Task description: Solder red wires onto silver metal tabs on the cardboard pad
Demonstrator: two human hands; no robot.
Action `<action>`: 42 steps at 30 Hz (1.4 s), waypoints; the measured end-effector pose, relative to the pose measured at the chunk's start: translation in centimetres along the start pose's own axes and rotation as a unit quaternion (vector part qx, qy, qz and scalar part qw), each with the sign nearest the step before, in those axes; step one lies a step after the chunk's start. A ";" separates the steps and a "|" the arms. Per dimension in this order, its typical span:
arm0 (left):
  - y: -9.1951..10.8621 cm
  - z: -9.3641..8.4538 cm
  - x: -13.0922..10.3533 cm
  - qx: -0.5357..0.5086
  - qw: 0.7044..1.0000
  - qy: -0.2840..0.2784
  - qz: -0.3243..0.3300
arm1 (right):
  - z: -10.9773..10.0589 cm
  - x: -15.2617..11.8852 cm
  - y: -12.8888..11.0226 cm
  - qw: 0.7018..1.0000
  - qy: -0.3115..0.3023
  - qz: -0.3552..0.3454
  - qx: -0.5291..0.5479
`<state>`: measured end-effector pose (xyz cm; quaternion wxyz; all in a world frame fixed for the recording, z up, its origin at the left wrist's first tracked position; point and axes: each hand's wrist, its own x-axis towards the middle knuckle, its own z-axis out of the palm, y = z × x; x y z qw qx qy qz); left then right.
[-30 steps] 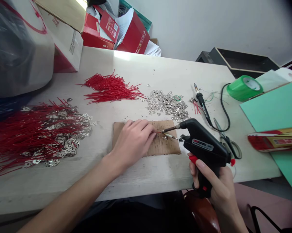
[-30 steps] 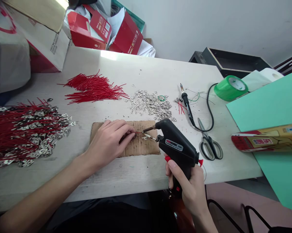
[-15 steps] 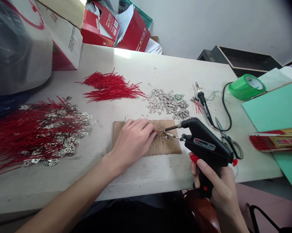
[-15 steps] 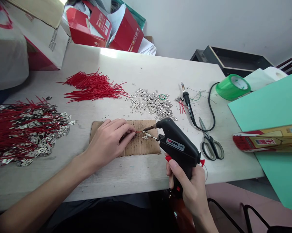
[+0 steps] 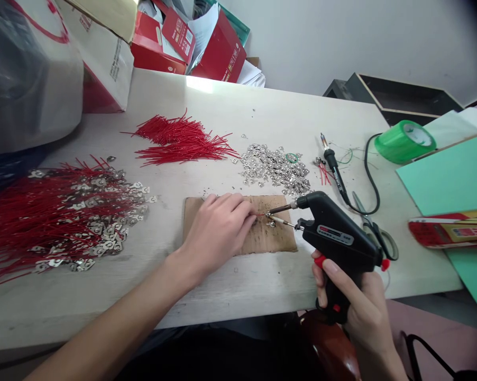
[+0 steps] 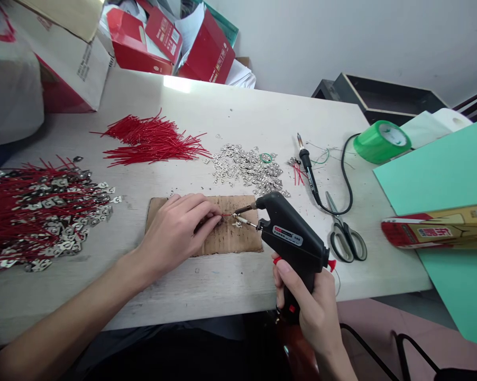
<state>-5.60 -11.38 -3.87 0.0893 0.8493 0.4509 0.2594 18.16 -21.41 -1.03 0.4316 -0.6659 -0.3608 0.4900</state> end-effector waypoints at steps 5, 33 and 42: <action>0.0 0.0 0.0 0.003 1.000 0.003 0.000 | -0.3 0.1 0.3 1.000 -0.005 -0.001 -0.001; -0.1 -0.1 -0.1 -0.008 1.000 -0.004 -0.009 | -0.3 0.0 0.3 1.000 -0.006 -0.013 -0.024; 0.0 -0.1 -0.1 -0.005 1.000 -0.008 -0.011 | -0.4 0.1 0.6 1.000 0.009 -0.008 0.002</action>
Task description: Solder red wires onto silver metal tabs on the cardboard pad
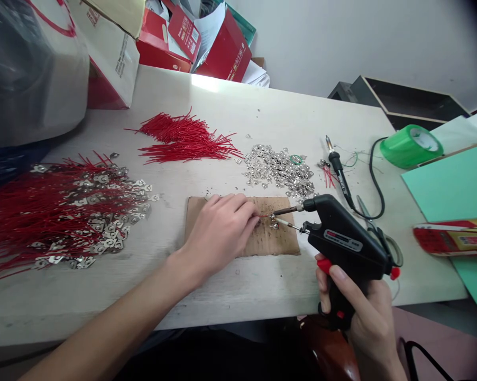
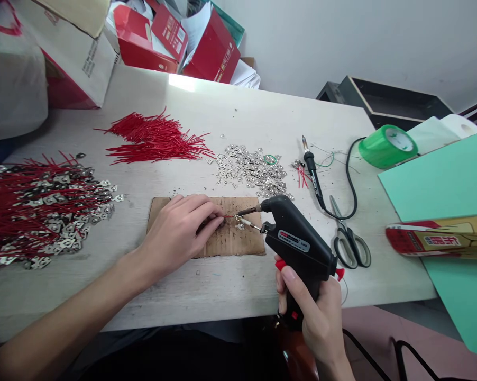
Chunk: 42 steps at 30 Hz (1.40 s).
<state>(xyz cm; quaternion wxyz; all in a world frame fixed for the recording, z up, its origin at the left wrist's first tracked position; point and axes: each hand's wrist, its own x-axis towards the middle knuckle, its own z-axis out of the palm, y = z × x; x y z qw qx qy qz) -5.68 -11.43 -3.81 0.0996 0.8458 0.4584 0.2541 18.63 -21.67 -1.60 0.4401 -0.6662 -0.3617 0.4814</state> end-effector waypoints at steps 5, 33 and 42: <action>0.1 0.0 0.0 -0.003 1.000 -0.002 -0.004 | -0.1 0.1 0.0 1.000 -0.002 -0.009 -0.009; 0.0 -0.1 -0.1 -0.020 1.000 0.006 0.001 | 0.0 0.0 -0.1 1.000 0.000 0.005 -0.013; 0.2 -0.2 -0.2 -0.029 0.999 0.012 0.007 | -0.1 0.1 0.0 1.000 0.004 0.001 -0.014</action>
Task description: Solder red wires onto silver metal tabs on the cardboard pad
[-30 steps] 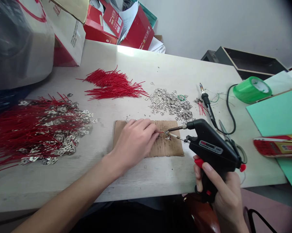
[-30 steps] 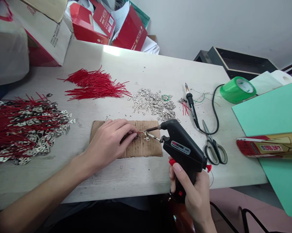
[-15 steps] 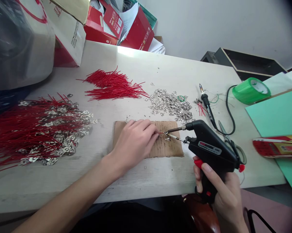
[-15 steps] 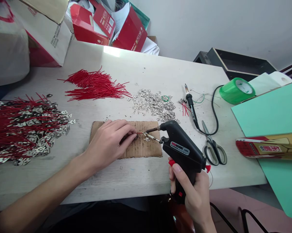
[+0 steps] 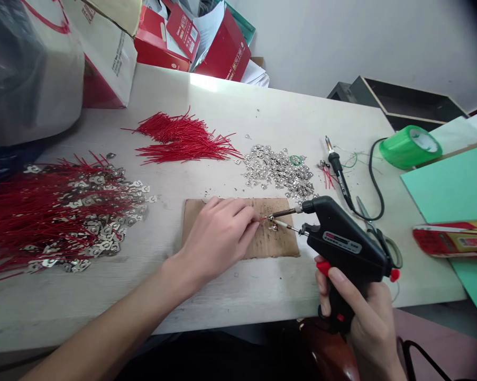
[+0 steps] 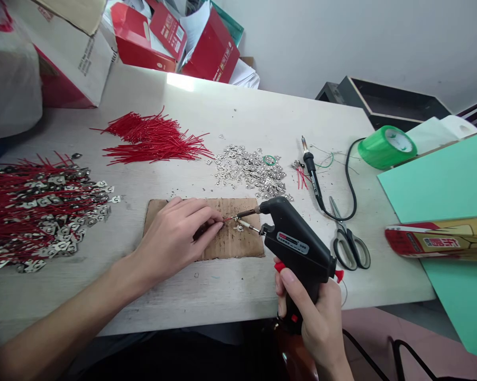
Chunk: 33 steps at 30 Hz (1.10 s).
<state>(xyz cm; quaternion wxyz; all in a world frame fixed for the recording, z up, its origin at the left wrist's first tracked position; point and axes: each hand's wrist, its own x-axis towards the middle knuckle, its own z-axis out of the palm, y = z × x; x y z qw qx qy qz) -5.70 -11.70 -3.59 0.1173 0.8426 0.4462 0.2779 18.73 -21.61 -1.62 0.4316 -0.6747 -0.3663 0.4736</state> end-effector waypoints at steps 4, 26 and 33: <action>0.0 0.1 -0.1 -0.001 1.000 -0.001 0.005 | 0.0 0.0 0.0 1.000 0.001 0.003 0.004; -0.2 0.2 -0.1 -0.002 1.000 0.007 0.008 | 0.1 -0.1 0.0 1.000 -0.006 -0.013 0.015; -0.1 0.1 -0.1 0.000 1.000 0.006 0.007 | -0.2 0.0 0.1 1.000 -0.011 -0.012 0.005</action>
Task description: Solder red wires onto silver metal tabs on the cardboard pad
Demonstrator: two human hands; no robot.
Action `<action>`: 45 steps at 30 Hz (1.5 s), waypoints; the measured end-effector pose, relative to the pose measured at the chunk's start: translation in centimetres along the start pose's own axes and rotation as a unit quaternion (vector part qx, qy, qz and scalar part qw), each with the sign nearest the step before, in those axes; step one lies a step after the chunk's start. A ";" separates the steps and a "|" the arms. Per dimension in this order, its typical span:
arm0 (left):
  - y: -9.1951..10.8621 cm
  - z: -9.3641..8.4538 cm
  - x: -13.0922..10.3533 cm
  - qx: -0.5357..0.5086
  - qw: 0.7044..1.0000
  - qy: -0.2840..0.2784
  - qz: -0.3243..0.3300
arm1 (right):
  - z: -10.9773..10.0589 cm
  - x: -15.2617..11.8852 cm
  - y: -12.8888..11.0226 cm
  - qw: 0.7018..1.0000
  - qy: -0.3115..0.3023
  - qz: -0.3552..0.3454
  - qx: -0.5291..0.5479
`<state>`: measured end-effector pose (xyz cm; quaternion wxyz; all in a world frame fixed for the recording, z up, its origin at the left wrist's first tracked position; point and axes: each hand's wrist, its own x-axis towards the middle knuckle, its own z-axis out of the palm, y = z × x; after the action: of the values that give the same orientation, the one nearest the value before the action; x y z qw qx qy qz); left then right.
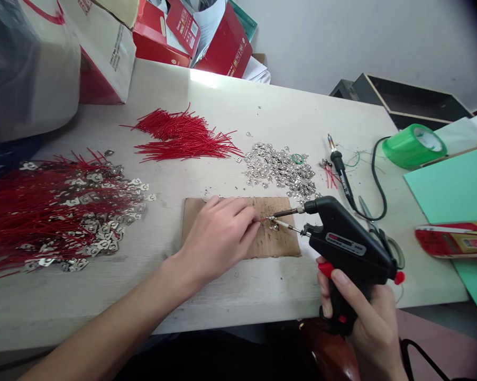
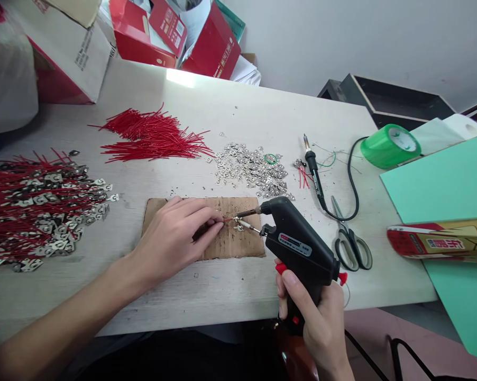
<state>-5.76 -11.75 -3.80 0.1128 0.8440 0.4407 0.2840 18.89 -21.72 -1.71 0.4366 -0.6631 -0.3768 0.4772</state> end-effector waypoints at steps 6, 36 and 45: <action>0.0 0.0 0.0 0.003 1.000 0.000 0.002 | -0.1 0.0 0.0 1.000 0.005 0.010 0.000; -0.1 0.1 0.2 0.017 1.000 -0.005 0.000 | 0.0 -0.1 -0.4 0.999 -0.003 -0.006 -0.037; -0.1 -0.2 0.3 0.032 0.999 -0.010 0.000 | -0.2 0.0 -0.1 0.999 -0.012 -0.008 -0.031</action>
<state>-5.77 -11.47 -3.60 0.0902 0.8501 0.4485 0.2609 19.08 -21.77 -1.55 0.4150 -0.6677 -0.4020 0.4694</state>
